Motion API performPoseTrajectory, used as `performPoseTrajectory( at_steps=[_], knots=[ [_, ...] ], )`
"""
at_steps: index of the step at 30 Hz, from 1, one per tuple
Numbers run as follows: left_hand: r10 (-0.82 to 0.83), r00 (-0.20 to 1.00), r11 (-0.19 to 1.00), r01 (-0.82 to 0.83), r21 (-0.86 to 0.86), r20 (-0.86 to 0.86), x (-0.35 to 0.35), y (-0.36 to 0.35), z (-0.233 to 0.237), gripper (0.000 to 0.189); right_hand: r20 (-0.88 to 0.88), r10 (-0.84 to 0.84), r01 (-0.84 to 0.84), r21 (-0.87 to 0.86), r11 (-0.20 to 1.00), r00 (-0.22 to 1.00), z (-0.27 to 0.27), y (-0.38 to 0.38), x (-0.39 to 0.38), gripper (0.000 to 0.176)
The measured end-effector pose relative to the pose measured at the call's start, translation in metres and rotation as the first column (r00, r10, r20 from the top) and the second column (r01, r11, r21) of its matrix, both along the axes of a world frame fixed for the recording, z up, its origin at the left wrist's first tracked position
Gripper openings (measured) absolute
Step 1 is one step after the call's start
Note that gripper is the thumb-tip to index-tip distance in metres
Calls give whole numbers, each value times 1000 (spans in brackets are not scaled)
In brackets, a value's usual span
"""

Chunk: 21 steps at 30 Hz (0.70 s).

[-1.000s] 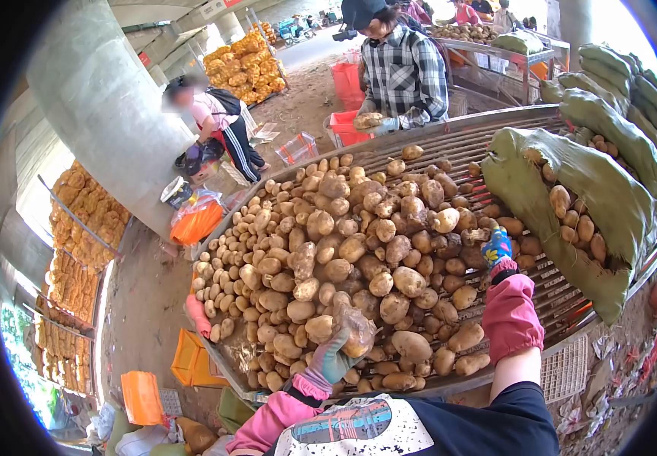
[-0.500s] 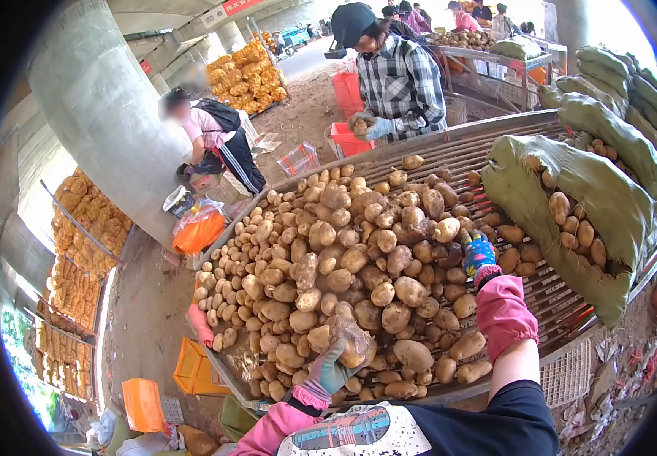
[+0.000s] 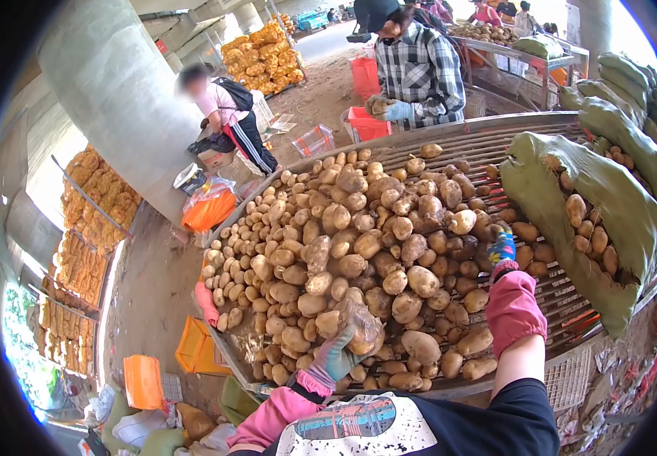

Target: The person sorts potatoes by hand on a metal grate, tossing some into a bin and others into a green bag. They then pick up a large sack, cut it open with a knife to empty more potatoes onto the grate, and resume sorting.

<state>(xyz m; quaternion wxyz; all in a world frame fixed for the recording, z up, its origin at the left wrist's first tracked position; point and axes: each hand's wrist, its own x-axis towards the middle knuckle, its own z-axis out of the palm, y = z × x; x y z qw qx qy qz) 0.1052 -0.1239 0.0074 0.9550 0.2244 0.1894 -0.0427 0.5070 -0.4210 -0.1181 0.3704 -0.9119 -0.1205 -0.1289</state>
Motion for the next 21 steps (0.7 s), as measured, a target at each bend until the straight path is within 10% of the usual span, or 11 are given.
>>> performPoseTrajectory(
  at_steps=[3,10,15,18,20,21],
  knots=[
    [-12,999,999,13,-30,49,1,-2,0,49,-125,168,-52,635,771,978,-46,-18,28,53],
    [-67,990,997,71,-26,120,15,-11,17,46,-195,560,16,951,309,805,70,6,-76,41],
    [-184,980,977,174,124,75,25,-6,17,46,-119,668,-199,904,379,734,163,63,-157,39],
    [-236,969,959,220,176,71,24,-5,21,50,244,740,-480,869,120,627,181,98,-191,41],
    [-248,966,959,233,161,80,23,-4,22,50,311,730,-643,732,225,609,196,111,-215,38],
    [-252,963,960,238,145,92,22,-3,22,50,439,674,-801,401,445,594,202,112,-217,35]
  ],
)
